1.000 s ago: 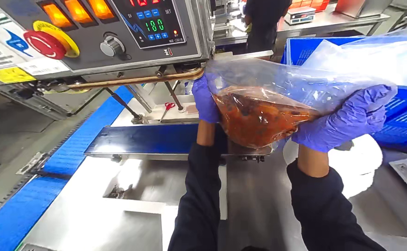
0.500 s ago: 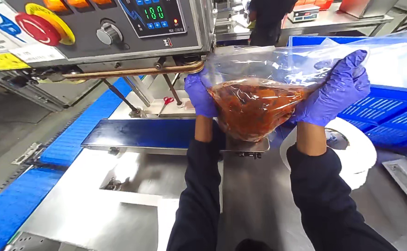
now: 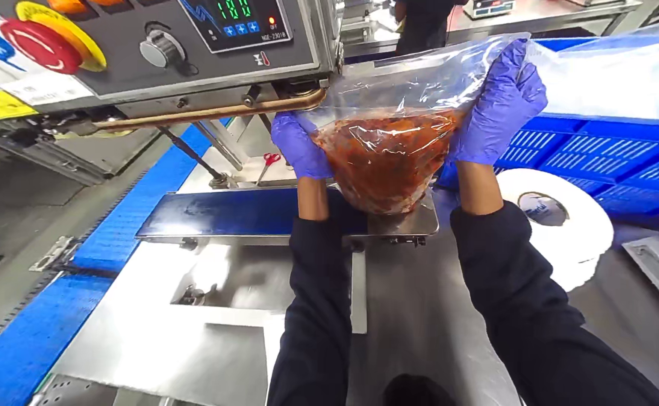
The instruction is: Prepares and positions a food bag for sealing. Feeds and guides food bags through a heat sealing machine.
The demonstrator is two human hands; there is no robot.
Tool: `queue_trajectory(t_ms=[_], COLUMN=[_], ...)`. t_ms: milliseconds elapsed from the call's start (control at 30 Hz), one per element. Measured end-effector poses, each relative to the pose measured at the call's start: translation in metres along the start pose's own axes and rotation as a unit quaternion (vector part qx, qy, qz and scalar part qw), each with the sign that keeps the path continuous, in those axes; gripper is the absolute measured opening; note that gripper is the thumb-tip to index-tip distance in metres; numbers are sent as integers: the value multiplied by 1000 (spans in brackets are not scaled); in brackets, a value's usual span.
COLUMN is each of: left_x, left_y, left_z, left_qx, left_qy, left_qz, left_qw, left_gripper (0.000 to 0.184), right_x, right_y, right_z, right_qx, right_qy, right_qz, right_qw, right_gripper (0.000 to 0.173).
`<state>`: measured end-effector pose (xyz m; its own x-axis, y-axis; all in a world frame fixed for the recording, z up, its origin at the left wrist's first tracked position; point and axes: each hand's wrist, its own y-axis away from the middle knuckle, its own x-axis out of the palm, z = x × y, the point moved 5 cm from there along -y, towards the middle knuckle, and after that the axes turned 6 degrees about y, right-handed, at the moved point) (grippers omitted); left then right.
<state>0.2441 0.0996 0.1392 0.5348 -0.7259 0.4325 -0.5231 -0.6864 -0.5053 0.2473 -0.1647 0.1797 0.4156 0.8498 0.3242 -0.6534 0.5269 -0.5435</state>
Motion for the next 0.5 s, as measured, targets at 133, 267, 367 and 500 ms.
queue_trajectory(t_ms=[133, 267, 367, 500], left_x=[-7, -12, -17, -25], left_y=[-3, -22, -33, -37], left_z=[-1, 6, 10, 7], left_qx=[-4, -2, 16, 24], left_qy=[-1, 86, 110, 88], left_qz=[-5, -41, -53, -55], left_qw=[1000, 995, 992, 994], left_gripper=[31, 27, 28, 28], right_x=[8, 17, 23, 32], right_y=[4, 6, 8, 10], right_z=[-2, -6, -9, -12], right_qx=[-11, -38, -43, -40], right_qy=[13, 21, 14, -6], right_qz=[3, 12, 14, 14], right_qw=[1000, 999, 999, 999], right_gripper=[28, 24, 22, 19])
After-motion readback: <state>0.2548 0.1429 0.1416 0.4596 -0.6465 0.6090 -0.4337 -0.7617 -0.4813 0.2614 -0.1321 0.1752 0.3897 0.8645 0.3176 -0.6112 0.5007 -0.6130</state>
